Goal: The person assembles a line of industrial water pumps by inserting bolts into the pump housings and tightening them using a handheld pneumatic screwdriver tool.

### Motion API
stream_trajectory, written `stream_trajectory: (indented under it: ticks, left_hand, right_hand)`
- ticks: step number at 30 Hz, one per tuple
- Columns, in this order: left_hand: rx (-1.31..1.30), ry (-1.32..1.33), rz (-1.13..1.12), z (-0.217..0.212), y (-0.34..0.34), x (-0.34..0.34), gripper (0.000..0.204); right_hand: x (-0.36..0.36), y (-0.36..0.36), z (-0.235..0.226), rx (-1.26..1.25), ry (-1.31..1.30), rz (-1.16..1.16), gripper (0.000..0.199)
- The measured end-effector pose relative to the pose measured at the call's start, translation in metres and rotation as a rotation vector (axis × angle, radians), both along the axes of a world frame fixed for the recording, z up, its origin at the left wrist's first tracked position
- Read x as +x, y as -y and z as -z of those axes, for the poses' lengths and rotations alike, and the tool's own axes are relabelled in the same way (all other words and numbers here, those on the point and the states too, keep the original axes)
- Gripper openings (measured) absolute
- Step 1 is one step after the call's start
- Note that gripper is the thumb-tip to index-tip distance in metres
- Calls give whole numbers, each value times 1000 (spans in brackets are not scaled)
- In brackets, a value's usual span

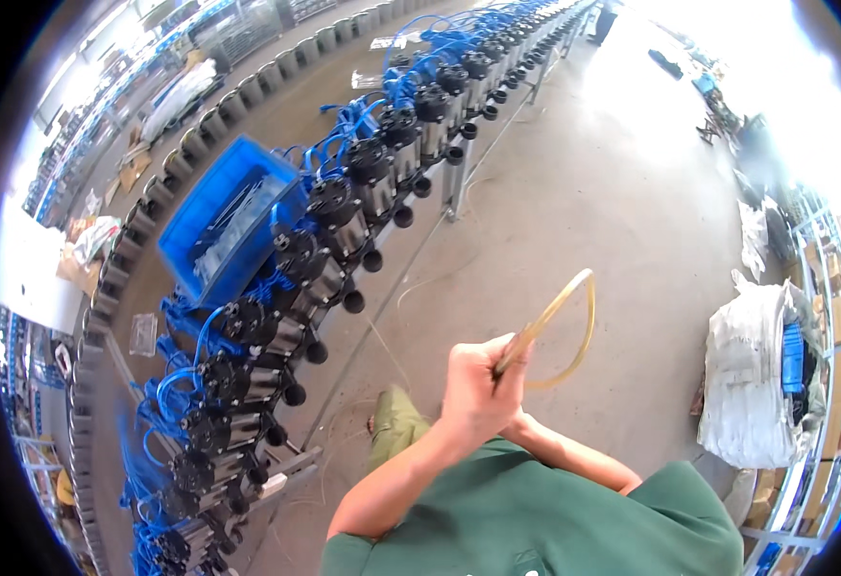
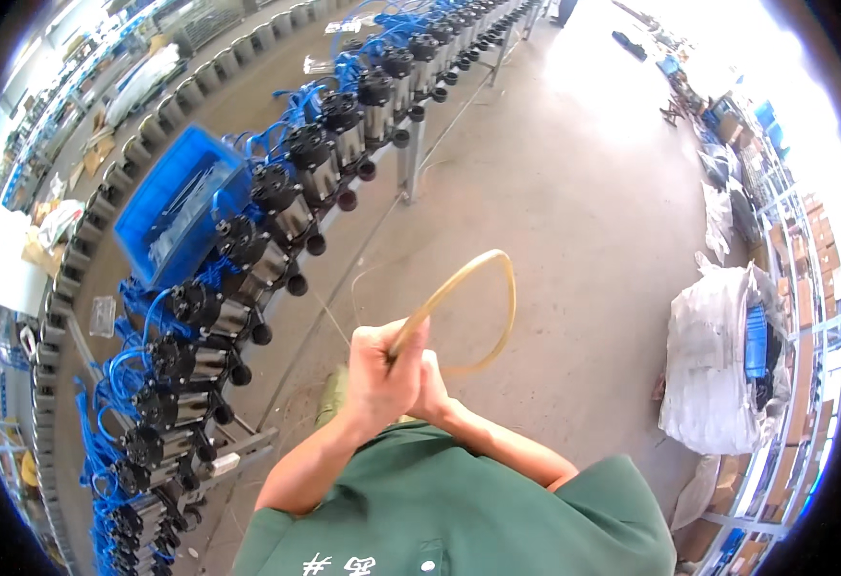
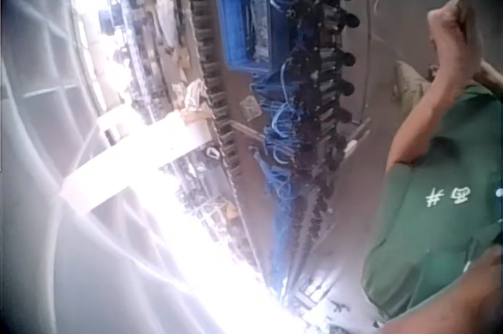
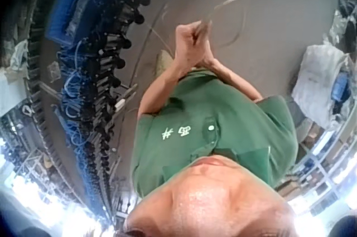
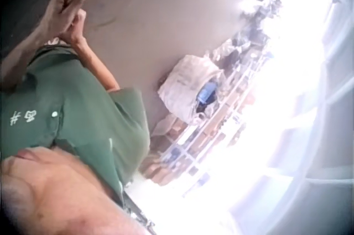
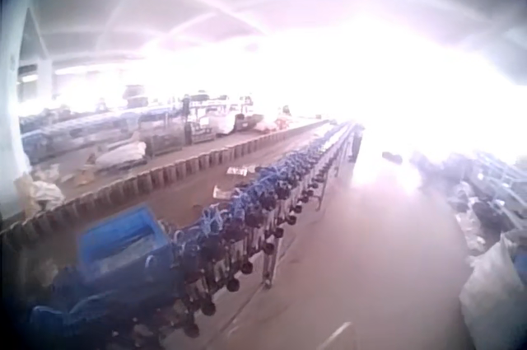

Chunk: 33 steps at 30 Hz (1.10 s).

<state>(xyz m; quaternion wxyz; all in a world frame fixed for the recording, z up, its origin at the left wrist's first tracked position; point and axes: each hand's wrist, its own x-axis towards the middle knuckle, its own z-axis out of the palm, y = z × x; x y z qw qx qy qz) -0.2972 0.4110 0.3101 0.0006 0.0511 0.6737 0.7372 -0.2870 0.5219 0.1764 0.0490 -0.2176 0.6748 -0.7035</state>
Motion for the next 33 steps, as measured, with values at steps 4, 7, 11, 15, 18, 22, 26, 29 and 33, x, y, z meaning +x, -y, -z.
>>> stream_trajectory:
  ticks: [4, 7, 11, 15, 18, 22, 26, 29, 33]
  left_hand:
    - [-168, -190, 170, 7, -49, -35, 22]
    - [-124, -361, 303, 15, -81, -65, 20]
    - [-65, -149, 811, 52, -116, -109, 31]
    - [-120, -307, 755, 64, -153, -150, 35]
    - [-152, -355, 736, 82, -172, -196, 36]
    - [-94, -268, 719, 90, -175, -283, 38]
    - [-87, -250, 84, 112, -127, -367, 35]
    - [-29, 319, -420, 207, -78, -418, 38]
    - [-1020, 170, -1027, 325, -6, -439, 77]
  right_hand:
    - [-26, -29, -25, 11, -8, 388, 18]
    - [-42, -62, -22, -16, 33, 525, 19]
    - [-62, -101, -11, -48, 87, 663, 21]
    - [-99, -129, 2, -73, 153, 728, 24]
    - [-147, -144, 12, -98, 214, 722, 26]
    - [-219, -164, 31, -137, 337, 714, 30]
    - [-306, -191, 26, -133, 358, 607, 34]
    - [-381, -215, 12, 0, 126, 531, 29]
    - [-473, -233, -4, 14, 23, 434, 21]
